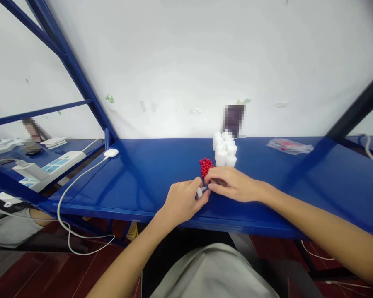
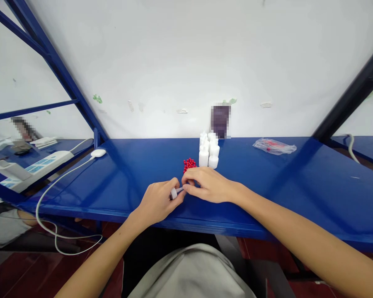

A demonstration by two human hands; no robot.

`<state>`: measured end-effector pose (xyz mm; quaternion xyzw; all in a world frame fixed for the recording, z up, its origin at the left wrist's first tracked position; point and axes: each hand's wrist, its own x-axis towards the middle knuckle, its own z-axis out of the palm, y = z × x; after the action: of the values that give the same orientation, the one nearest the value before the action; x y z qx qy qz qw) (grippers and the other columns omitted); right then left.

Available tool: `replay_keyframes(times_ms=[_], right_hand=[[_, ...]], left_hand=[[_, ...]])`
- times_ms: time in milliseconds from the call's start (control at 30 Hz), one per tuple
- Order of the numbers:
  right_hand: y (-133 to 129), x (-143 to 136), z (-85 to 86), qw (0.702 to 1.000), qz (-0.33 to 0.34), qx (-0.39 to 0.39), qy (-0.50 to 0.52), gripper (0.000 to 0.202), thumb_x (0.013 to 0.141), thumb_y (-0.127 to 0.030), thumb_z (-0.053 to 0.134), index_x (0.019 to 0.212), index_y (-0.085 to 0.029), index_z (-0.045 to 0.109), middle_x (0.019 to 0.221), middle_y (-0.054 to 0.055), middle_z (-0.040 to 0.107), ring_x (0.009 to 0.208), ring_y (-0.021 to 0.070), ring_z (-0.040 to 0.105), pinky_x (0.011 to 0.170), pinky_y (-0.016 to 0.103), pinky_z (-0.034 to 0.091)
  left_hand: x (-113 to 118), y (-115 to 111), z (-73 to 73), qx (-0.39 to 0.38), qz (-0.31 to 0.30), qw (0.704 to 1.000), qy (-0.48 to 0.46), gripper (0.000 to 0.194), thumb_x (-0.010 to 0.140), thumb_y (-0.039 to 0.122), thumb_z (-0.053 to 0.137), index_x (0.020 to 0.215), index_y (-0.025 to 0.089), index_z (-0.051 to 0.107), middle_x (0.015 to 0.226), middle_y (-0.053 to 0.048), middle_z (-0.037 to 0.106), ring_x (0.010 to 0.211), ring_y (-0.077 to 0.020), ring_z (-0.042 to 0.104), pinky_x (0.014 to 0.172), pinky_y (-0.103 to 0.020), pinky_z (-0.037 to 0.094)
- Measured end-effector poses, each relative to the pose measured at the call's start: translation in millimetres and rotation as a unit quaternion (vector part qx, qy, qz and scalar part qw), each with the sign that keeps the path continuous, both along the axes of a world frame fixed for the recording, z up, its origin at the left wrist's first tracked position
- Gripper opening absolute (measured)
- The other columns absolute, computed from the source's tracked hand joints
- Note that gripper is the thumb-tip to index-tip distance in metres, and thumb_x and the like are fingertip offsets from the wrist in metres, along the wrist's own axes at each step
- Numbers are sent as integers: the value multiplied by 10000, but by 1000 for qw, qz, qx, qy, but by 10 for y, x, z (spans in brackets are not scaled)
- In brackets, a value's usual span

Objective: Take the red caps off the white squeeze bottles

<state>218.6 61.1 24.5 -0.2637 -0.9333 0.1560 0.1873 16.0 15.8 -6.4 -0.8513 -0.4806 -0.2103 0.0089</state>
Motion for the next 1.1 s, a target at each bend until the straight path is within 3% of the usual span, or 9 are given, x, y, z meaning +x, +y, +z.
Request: replay_keyframes(times_ms=[100,233,333,400,567,667,900,1000,1100], right_hand=[[-47,-51,-13,999,8,-31,26,218,967,-285,436,828,-178,567,746,10,589,641,129,497,631,257,380],[-40,-65,-25,997,-26,-50,57,271,1010,-347,344,890,-193,531,762,14,591,654,141,512,638,263,386],[0,-22,1,996,-69,-9,54,289,1019,-366,297,930,-199,515,805,31,615,684,156,546,657,268,388],[53,51,42,987,-141,57,50,305,1015,-363,276,934,-197,518,803,47,629,672,170,558,643,277,371],[275,368,199,897,-380,225,4,405,1008,-412,240,909,-189,563,763,95,648,649,213,568,575,298,278],[395,510,245,860,-450,239,-36,454,1006,-460,236,905,-186,585,760,111,664,631,224,562,551,295,222],[506,490,134,871,-442,166,-137,474,1002,-456,245,895,-184,617,818,117,693,676,234,603,548,284,220],[518,468,106,868,-441,155,-164,459,990,-473,286,868,-186,623,812,101,697,700,238,621,543,283,217],[469,458,139,864,-456,172,-125,461,981,-490,305,835,-185,618,762,91,687,667,229,611,541,286,221]], left_hand=[[-5,7,2,-15,4,1000,-13,190,949,409,463,896,226,477,765,19,662,675,-171,637,553,-252,316],[-5,16,-1,-42,2,998,-53,271,941,465,482,1065,230,429,751,34,652,627,-173,639,543,-244,343],[0,12,5,-41,1,997,-72,328,946,456,478,1165,228,391,766,35,643,616,-169,633,549,-244,357],[0,4,16,-44,7,996,-74,371,948,444,470,1226,225,359,759,36,624,609,-168,621,561,-248,362],[-21,-17,53,-62,0,996,-67,78,955,240,350,965,221,425,719,26,554,609,-162,549,588,-270,360],[-28,-18,62,-57,-13,996,-74,144,956,192,304,870,221,415,766,5,539,646,-160,517,626,-280,385],[-13,8,34,-21,-35,997,-71,226,1014,280,295,901,202,475,898,-27,556,772,-159,531,728,-289,407],[-9,8,34,-1,-36,998,-44,244,1023,277,273,918,205,481,839,-9,573,716,-157,513,706,-303,367],[-3,-1,39,11,-36,999,-36,223,1017,273,289,914,204,474,792,11,585,641,-146,477,714,-319,341]])
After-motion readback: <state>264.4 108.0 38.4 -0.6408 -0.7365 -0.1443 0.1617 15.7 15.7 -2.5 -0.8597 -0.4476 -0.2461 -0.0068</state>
